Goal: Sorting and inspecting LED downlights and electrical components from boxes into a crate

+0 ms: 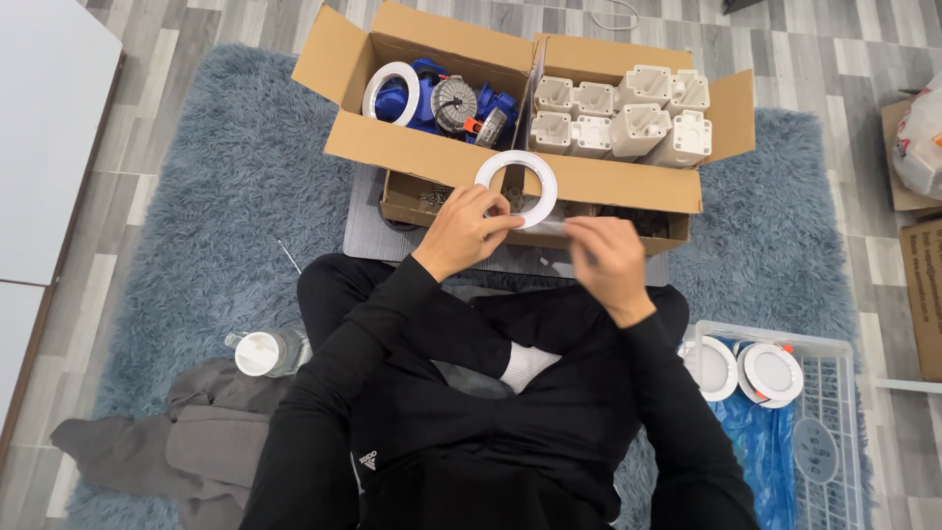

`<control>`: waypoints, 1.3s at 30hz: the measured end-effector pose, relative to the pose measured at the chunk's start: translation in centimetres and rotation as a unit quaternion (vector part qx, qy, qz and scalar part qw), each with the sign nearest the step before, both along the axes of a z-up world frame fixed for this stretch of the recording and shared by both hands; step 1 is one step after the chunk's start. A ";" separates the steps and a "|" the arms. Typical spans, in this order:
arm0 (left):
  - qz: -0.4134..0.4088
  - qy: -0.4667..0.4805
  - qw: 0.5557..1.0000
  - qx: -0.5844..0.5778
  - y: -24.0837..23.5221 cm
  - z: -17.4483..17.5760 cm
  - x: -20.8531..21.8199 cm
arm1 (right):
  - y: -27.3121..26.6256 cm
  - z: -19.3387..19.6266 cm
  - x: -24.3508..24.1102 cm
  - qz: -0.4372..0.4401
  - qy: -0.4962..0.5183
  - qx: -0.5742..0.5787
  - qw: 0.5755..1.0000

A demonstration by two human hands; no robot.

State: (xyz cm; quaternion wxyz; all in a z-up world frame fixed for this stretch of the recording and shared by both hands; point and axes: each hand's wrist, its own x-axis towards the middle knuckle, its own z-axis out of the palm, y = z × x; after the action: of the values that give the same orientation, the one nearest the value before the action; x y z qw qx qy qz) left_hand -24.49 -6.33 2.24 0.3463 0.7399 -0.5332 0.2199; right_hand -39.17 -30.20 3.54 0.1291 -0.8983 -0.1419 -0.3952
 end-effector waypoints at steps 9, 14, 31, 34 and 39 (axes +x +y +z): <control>-0.032 0.031 0.999 -0.010 -0.4 0.0 -0.7 | 0.1 3.8 1.3 0.021 0.078 0.404 0.911; -0.026 0.027 0.999 -0.028 0.0 -0.4 -0.7 | 0.6 0.7 4.5 0.042 0.143 0.441 0.885; 0.074 0.088 0.993 0.028 -0.5 -1.3 0.0 | 0.0 -0.3 7.2 0.006 0.216 0.461 0.861; 0.073 0.094 0.992 0.030 -0.9 -1.7 0.4 | -0.4 -0.7 7.4 0.003 0.228 0.437 0.870; 0.073 0.098 0.992 0.011 -1.0 -2.1 0.4 | -0.4 -0.9 7.3 0.014 0.234 0.423 0.875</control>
State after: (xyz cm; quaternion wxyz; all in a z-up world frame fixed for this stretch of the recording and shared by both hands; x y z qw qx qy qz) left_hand -24.09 -7.30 0.13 0.3715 0.7988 -0.4436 0.1647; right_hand -31.83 -30.62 2.63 0.5321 -0.8219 0.0607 -0.1939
